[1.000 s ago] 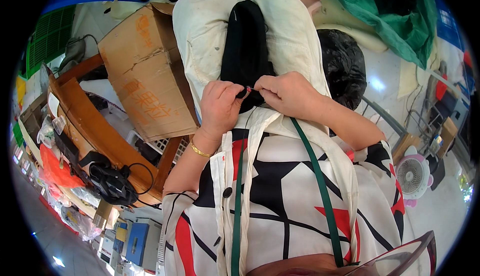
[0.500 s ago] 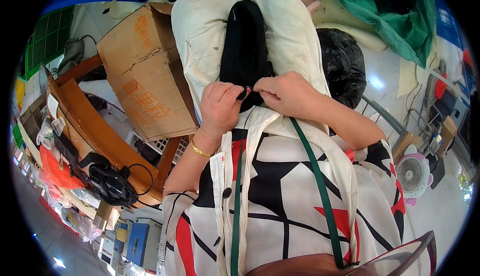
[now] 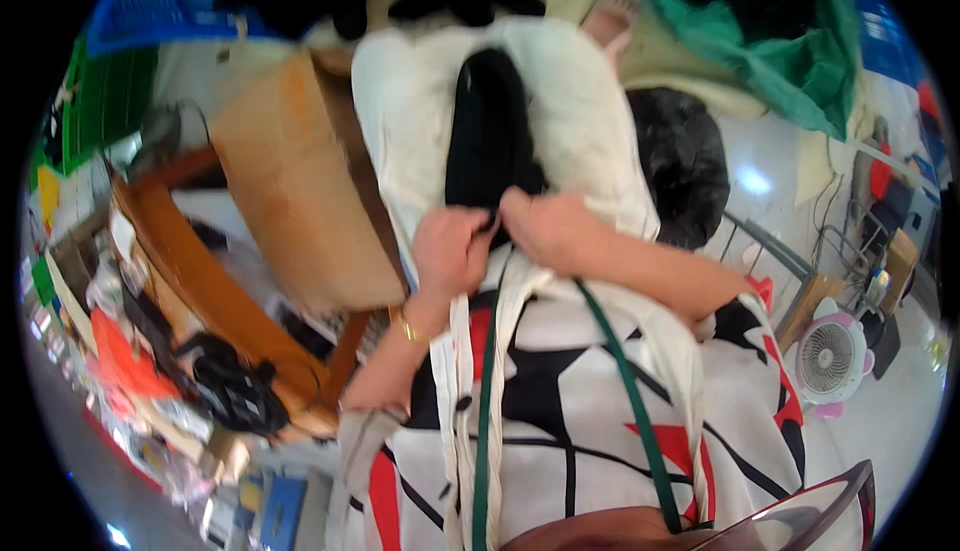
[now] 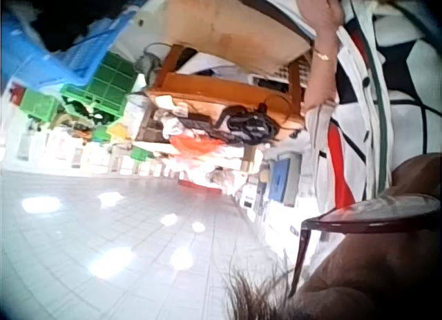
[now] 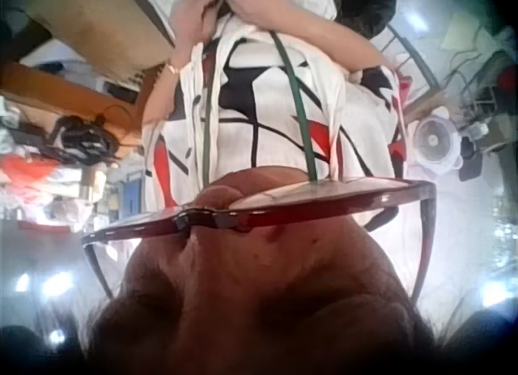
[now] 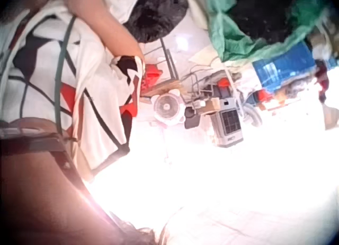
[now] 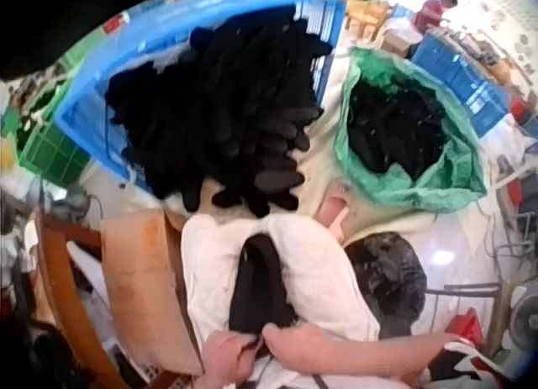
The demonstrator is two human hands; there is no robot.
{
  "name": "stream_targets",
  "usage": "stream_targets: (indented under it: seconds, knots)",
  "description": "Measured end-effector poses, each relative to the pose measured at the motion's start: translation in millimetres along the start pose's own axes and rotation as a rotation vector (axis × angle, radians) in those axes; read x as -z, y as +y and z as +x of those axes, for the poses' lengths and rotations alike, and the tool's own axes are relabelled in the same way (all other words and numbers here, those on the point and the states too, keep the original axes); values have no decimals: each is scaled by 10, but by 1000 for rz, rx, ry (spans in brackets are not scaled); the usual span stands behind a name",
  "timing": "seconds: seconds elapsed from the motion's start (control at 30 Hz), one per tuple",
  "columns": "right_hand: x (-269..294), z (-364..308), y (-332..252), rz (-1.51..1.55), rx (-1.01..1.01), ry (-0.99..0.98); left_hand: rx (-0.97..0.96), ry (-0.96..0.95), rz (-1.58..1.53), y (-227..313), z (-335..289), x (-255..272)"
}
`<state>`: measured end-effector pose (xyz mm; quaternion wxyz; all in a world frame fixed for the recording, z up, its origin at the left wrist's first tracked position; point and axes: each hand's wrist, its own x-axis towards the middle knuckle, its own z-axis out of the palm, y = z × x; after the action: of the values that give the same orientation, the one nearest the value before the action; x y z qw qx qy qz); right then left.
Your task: The person sits on the floor and sews black gloves using a needle and thread. They handle the gloves one at a time, stitching the edges while holding the items on their lap. The workspace includes blue crates filled with gloves and a green bag nearby.
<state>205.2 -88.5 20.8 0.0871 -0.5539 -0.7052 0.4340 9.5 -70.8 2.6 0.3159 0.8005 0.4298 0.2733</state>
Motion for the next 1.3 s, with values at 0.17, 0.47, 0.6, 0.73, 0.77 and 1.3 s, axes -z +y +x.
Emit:
stream_targets:
  seconds: [0.17,0.47,0.6,0.73,0.77,1.3]
  knots:
    - [-175,-33,113,-15,30,96,-90,50,54,-34,-58,-32]
    - [2,18,84,420,-56,139,-123,69,-82,-6,26,-47]
    - [123,80,-40,566,-177,8,-114,48,-87,-27,-23,-19]
    - [136,139,13,225,64,132,-138,23,-28,-41,-51,7]
    - [168,137,-11,214,79,155,-141,18,-18,-38,-56,15]
    - [252,451,-136,934,-217,128,-29,-66,-96,-11,34,-29]
